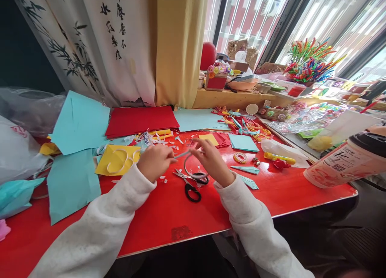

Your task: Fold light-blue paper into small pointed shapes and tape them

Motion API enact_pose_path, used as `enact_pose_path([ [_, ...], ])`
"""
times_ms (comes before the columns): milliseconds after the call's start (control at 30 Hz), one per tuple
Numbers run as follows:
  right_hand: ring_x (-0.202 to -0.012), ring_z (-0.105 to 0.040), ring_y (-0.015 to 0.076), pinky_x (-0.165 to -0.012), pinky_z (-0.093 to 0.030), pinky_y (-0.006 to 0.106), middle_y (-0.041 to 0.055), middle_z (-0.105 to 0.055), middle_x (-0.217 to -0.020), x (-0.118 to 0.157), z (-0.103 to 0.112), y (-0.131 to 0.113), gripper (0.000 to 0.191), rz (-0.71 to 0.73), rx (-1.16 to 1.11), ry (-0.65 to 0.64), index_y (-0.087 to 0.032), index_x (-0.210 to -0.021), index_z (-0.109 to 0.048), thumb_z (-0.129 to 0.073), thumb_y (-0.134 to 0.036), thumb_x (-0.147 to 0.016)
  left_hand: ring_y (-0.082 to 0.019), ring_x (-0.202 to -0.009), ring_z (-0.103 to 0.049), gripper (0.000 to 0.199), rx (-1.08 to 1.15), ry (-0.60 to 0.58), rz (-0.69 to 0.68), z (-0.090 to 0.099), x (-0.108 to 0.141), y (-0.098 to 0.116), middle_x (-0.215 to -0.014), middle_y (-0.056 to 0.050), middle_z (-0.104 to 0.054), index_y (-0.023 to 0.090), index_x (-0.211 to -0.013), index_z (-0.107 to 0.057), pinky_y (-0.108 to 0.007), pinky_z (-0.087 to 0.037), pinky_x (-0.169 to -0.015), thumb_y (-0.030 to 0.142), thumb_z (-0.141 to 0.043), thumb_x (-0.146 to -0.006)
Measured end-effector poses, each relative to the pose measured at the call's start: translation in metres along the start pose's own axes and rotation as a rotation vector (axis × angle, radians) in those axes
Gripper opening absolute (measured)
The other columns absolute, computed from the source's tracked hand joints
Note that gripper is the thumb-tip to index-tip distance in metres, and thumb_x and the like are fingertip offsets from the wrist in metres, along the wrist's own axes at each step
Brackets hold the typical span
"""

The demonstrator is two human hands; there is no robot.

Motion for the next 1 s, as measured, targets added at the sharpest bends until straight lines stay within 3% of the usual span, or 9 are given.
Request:
enact_pose_path([
  [67, -0.096, -0.049, 0.0163, -0.083, -0.040, 0.031, 0.0130, -0.045, -0.109, -0.004, -0.001, 0.006, 0.044, -0.071, -0.058, 0.135, -0.016, -0.116, -0.040, -0.038, -0.042, -0.081, -0.014, -0.063, -0.047, 0.022, 0.168, 0.112, 0.163, 0.008, -0.003, -0.017, -0.064, 0.000, -0.054, 0.017, -0.057, -0.051, -0.026, -0.033, -0.059, 0.037, -0.059, -0.064],
  [133, -0.106, -0.043, 0.0200, -0.090, -0.035, 0.037, 0.0164, -0.042, -0.114, -0.005, -0.009, 0.010, 0.052, -0.105, -0.067, 0.105, -0.012, -0.121, -0.032, -0.037, -0.044, -0.080, -0.012, -0.057, -0.044, 0.028, 0.383, 0.177, 0.303, 0.013, -0.004, -0.030, -0.062, 0.002, -0.052, 0.017, -0.057, -0.049, -0.025, -0.032, -0.055, 0.040, -0.063, -0.057],
  [267, -0.122, -0.023, 0.0249, -0.098, -0.023, 0.044, 0.0173, -0.030, -0.128, -0.002, -0.018, 0.003, 0.062, -0.049, -0.049, 0.018, -0.013, -0.124, -0.029, -0.044, -0.048, -0.075, -0.009, -0.056, -0.041, 0.029, 0.860, 0.154, 0.287, 0.009, -0.005, -0.024, -0.056, 0.004, -0.047, 0.015, -0.054, -0.047, -0.024, -0.032, -0.058, 0.034, -0.069, -0.052],
  [333, -0.118, -0.033, 0.0215, -0.095, -0.030, 0.040, 0.0135, -0.038, -0.123, 0.002, -0.023, -0.007, 0.059, -0.006, -0.255, -0.110, -0.018, -0.124, -0.030, -0.047, -0.046, -0.074, -0.008, -0.057, -0.041, 0.027, 1.116, 0.139, 0.264, 0.003, -0.004, -0.013, -0.056, 0.005, -0.045, 0.014, -0.053, -0.047, -0.023, -0.033, -0.060, 0.030, -0.069, -0.053],
  [433, -0.089, -0.056, 0.0160, -0.079, -0.044, 0.031, 0.0074, -0.058, -0.093, 0.009, -0.034, -0.021, 0.045, -0.038, -0.664, -0.443, -0.017, -0.111, -0.044, -0.047, -0.044, -0.074, -0.007, -0.059, -0.042, 0.019, 1.334, 0.183, 0.295, -0.005, -0.001, 0.000, -0.059, 0.005, -0.048, 0.015, -0.058, -0.052, -0.022, -0.034, -0.063, 0.026, -0.068, -0.056],
  [500, -0.073, -0.058, 0.0131, -0.072, -0.046, 0.029, 0.0044, -0.059, -0.077, 0.011, -0.036, -0.025, 0.035, -0.086, -0.810, -0.502, -0.014, -0.093, -0.052, -0.049, -0.042, -0.074, -0.007, -0.060, -0.044, 0.015, 1.357, 0.165, 0.310, -0.010, 0.000, 0.004, -0.061, 0.004, -0.052, 0.015, -0.062, -0.057, -0.022, -0.034, -0.063, 0.027, -0.066, -0.058],
  [600, -0.068, -0.058, 0.0118, -0.071, -0.045, 0.029, 0.0040, -0.059, -0.073, 0.012, -0.034, -0.024, 0.027, -0.120, -0.892, -0.502, -0.012, -0.080, -0.053, -0.049, -0.038, -0.075, -0.010, -0.066, -0.048, 0.018, 1.332, 0.106, 0.295, -0.011, 0.000, 0.005, -0.067, 0.001, -0.056, 0.015, -0.070, -0.062, -0.024, -0.035, -0.066, 0.030, -0.065, -0.059],
  [833, -0.070, -0.057, 0.0117, -0.071, -0.044, 0.029, 0.0042, -0.060, -0.075, 0.016, -0.028, -0.026, 0.035, -0.094, -0.918, -0.643, -0.013, -0.107, -0.050, -0.045, -0.034, -0.079, -0.012, -0.064, -0.049, 0.021, 1.158, 0.139, 0.286, -0.004, 0.000, 0.002, -0.063, 0.000, -0.057, 0.015, -0.068, -0.064, -0.026, -0.037, -0.066, 0.033, -0.067, -0.057],
  [1000, -0.069, -0.057, 0.0113, -0.072, -0.044, 0.029, 0.0046, -0.060, -0.074, 0.017, -0.028, -0.024, 0.035, -0.158, -0.917, -0.622, -0.012, -0.106, -0.051, -0.044, -0.033, -0.080, -0.014, -0.072, -0.052, 0.025, 1.075, 0.152, 0.193, -0.004, 0.000, 0.003, -0.069, -0.002, -0.061, 0.016, -0.075, -0.066, -0.027, -0.038, -0.072, 0.038, -0.060, -0.064],
])
Point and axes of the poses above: each hand's wrist, its own x-axis away from the middle knuckle, its own z-axis out of the back of the hand, y = z × x, the point moved 4 cm from there along -x, towards the middle knuckle
